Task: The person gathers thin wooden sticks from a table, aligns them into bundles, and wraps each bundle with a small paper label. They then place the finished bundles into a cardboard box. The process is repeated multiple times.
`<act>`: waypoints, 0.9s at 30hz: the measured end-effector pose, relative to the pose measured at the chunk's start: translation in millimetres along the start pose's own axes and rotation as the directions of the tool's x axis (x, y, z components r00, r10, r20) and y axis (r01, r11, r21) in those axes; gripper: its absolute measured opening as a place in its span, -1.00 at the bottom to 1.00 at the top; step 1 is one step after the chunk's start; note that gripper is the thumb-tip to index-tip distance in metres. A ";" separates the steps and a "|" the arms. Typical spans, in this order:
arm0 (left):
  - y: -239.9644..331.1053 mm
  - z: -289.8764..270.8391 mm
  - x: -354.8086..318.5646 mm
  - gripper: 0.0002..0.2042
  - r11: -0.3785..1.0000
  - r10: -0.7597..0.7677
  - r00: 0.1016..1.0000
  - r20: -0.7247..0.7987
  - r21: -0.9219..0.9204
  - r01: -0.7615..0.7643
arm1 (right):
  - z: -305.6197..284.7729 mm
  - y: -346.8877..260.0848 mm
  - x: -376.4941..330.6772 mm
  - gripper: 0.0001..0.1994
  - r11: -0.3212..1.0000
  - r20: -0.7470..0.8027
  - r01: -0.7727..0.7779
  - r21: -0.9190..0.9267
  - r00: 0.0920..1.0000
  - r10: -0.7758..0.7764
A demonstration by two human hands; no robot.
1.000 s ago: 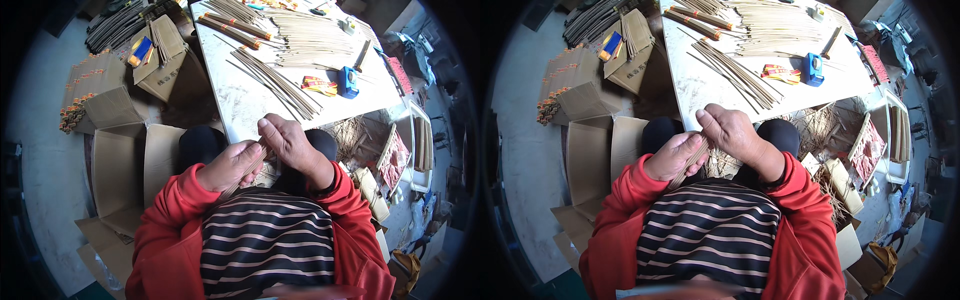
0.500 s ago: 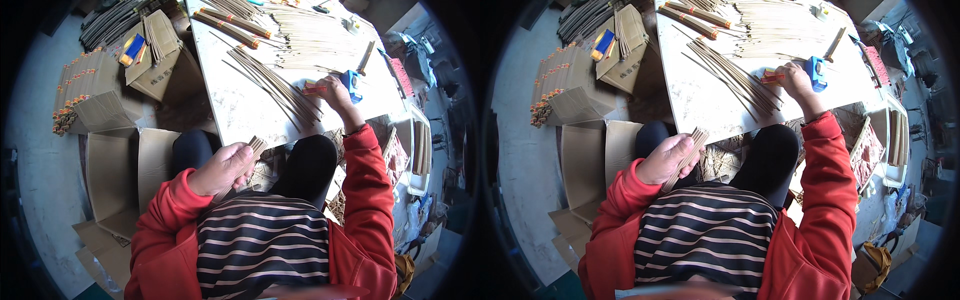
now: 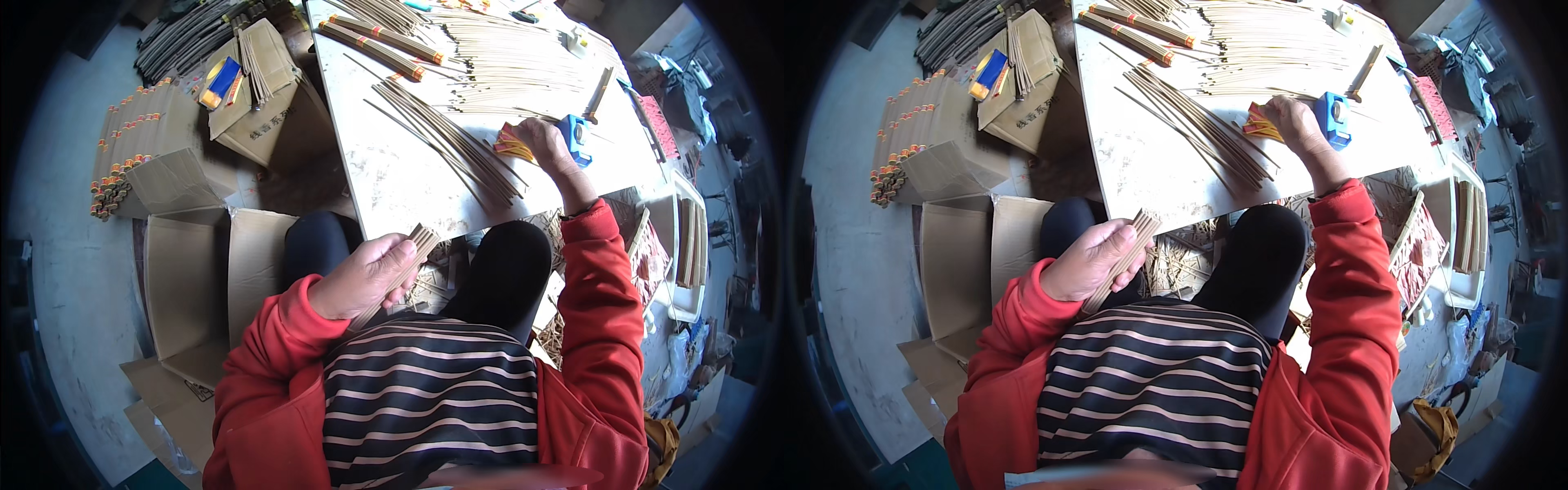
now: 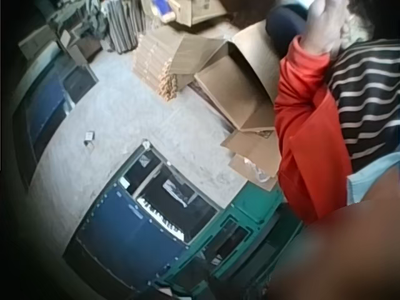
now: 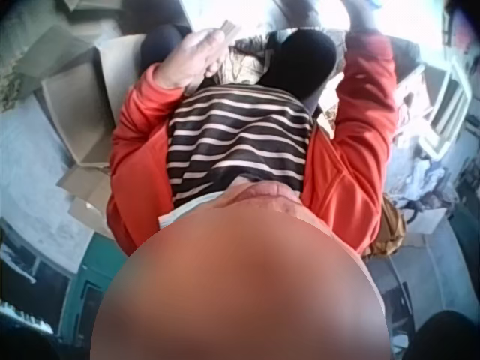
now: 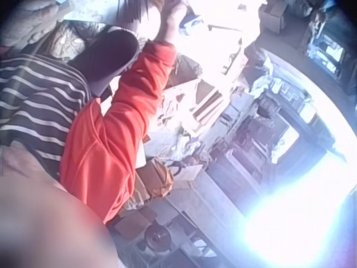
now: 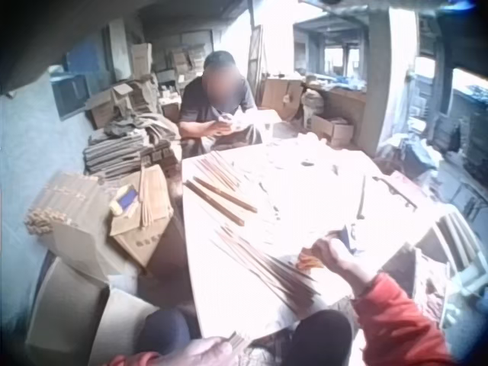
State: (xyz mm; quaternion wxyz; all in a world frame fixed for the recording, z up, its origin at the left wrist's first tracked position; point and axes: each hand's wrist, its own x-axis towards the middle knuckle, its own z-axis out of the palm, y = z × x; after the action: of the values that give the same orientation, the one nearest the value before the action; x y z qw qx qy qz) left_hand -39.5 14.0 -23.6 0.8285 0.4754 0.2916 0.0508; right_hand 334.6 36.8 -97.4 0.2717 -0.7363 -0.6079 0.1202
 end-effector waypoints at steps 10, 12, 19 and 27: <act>-0.5 -0.2 -2.6 -0.61 0.999 0.036 0.999 -0.005 0.028 -0.036 | 13.3 -6.6 3.3 -0.78 1.000 -0.030 0.027 -0.016 0.999 -0.027; -0.4 0.1 -3.6 -0.62 0.998 0.048 0.999 -0.006 0.030 -0.048 | 19.5 -4.6 4.7 -0.81 0.997 -0.095 0.060 0.039 0.994 -0.056; 1.6 1.4 -13.2 -0.63 0.995 0.070 0.997 -0.026 0.070 -0.069 | -1.1 -11.0 13.6 -0.87 0.934 -0.250 0.150 0.324 0.966 -0.068; 10.9 9.4 -35.5 -0.64 0.975 0.172 0.982 -0.072 0.156 -0.159 | -37.5 -164.8 -82.2 -0.85 0.473 0.017 -0.073 0.878 0.992 0.121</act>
State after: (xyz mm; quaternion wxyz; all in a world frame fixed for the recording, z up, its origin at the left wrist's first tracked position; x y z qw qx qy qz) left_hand -61.6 0.0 4.4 0.7702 0.5562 0.2888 0.1180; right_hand 197.8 -33.0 10.8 0.6164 -0.5302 -0.4121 0.4112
